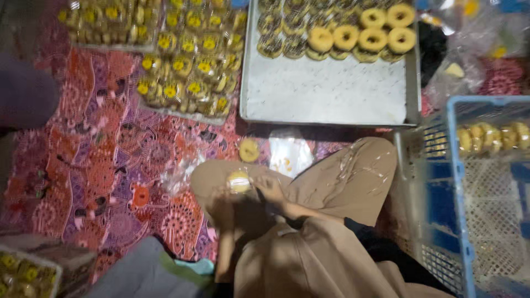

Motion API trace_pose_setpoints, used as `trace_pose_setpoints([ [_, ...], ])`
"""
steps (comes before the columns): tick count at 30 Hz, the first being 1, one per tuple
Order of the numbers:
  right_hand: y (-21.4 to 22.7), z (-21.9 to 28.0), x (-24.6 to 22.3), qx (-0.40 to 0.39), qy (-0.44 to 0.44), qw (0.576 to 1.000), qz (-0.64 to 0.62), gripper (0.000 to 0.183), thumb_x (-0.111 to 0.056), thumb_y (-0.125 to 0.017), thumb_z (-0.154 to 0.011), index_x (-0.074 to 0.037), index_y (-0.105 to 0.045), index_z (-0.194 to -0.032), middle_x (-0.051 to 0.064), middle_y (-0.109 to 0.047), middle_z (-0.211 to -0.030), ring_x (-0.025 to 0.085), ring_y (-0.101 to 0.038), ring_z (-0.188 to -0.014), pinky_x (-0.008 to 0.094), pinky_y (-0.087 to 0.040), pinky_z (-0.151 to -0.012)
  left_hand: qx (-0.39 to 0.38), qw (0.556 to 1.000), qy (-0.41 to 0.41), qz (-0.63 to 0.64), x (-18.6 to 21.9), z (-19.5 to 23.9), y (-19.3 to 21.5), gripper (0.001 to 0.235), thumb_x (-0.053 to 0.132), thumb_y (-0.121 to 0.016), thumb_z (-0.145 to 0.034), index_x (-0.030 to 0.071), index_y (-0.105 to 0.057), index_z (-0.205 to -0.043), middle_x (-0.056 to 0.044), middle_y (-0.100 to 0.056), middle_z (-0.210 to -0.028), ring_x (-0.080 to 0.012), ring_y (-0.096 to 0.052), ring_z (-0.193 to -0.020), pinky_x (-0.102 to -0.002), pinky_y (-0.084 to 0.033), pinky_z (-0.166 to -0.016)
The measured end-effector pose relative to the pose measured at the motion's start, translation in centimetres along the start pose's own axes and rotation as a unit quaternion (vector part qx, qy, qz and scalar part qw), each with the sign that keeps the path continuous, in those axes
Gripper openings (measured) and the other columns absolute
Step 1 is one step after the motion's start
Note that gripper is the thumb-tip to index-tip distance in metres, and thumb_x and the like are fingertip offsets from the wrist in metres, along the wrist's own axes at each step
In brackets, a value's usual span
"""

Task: The person sits on a patterned mat and repeatedly picks doughnuts from a metal tray, places them into small clear plastic bags, and arranges the filled bags on the floor. The person handles both plain and chocolate-sprinkled doughnuts.

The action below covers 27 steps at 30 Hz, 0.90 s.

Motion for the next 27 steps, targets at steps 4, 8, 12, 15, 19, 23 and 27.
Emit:
trace_pose_setpoints([
  [4,0.8,2.5,5.1,-0.002,-0.082,0.995,-0.061,0.014,-0.015,-0.062,-0.100,-0.003,-0.069,-0.100,0.002,-0.072,-0.090,0.011,-0.065,-0.083,0.026,-0.053,-0.068,-0.023,0.980,0.175,0.097,-6.2,3.2,-1.9,0.017,0.021,-0.076,-0.091,0.008,-0.066,-0.086,-0.004,-0.066,-0.075,-0.0213,-0.061,-0.068,-0.036,-0.050,-0.068],
  [8,0.6,-1.3,2.6,0.111,-0.027,0.993,0.027,0.049,-0.019,-0.079,-0.083,-0.007,-0.050,-0.121,0.006,-0.063,-0.096,0.014,-0.060,-0.073,0.031,-0.052,-0.059,-0.011,0.995,0.098,0.016,-5.6,0.4,-4.7,0.021,0.021,-0.078,-0.088,0.005,-0.065,-0.093,-0.011,-0.065,-0.085,-0.0273,-0.062,-0.079,-0.041,-0.051,-0.075],
  [12,1.2,-8.4,-0.5,0.113,0.080,0.989,0.054,0.046,-0.024,-0.081,-0.088,-0.002,-0.059,-0.122,0.013,-0.067,-0.109,0.016,-0.063,-0.098,0.031,-0.053,-0.083,-0.090,0.995,0.032,0.011,-4.8,-5.3,-11.1,0.031,0.024,-0.078,-0.088,0.004,-0.063,-0.106,-0.016,-0.066,-0.096,-0.0323,-0.063,-0.090,-0.046,-0.051,-0.083],
  [15,2.4,-10.0,1.8,0.153,-0.002,0.971,0.184,0.043,-0.025,-0.084,-0.083,-0.005,-0.062,-0.113,0.015,-0.066,-0.103,0.018,-0.061,-0.088,0.031,-0.053,-0.076,-0.175,0.984,0.019,-0.014,-5.8,-9.1,-15.7,0.039,0.026,-0.079,-0.089,0.003,-0.061,-0.115,-0.021,-0.066,-0.104,-0.0361,-0.064,-0.098,-0.049,-0.051,-0.088],
  [19,2.6,-10.9,3.2,0.185,0.026,0.959,0.214,0.052,-0.023,-0.090,-0.081,-0.003,-0.053,-0.113,0.018,-0.059,-0.108,0.021,-0.059,-0.092,0.034,-0.055,-0.077,-0.364,0.918,0.144,0.060,-8.1,-11.4,-21.6,0.046,0.030,-0.079,-0.087,0.000,-0.066,-0.119,-0.025,-0.070,-0.109,-0.0371,-0.069,-0.101,-0.050,-0.055,-0.088],
  [23,1.5,-11.9,6.0,0.158,-0.196,0.964,-0.086,0.078,-0.015,-0.080,-0.075,-0.015,-0.030,-0.135,0.014,-0.060,-0.118,0.026,-0.058,-0.085,0.038,-0.048,-0.065,-0.408,0.839,0.259,0.250,-7.2,-11.2,-23.7,0.036,0.029,-0.079,-0.088,0.000,-0.077,-0.111,-0.026,-0.074,-0.112,-0.0366,-0.071,-0.101,-0.048,-0.057,-0.087],
  [27,-1.7,-11.2,-0.9,0.006,-0.006,0.996,-0.094,0.065,-0.007,-0.074,-0.081,-0.015,-0.042,-0.137,0.006,-0.059,-0.130,0.019,-0.063,-0.117,0.034,-0.057,-0.099,-0.207,0.887,-0.404,-0.080,1.1,-10.1,-14.2,0.041,0.021,-0.087,-0.076,0.025,-0.086,-0.117,-0.013,-0.065,-0.128,-0.0340,-0.062,-0.118,-0.047,-0.051,-0.099],
])
Point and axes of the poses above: each hand's wrist, its own z-axis away from the middle knuckle, its own y-axis out of the back of the hand, x = y × z, the point moved 7 cm from there along -z, towards the middle knuckle
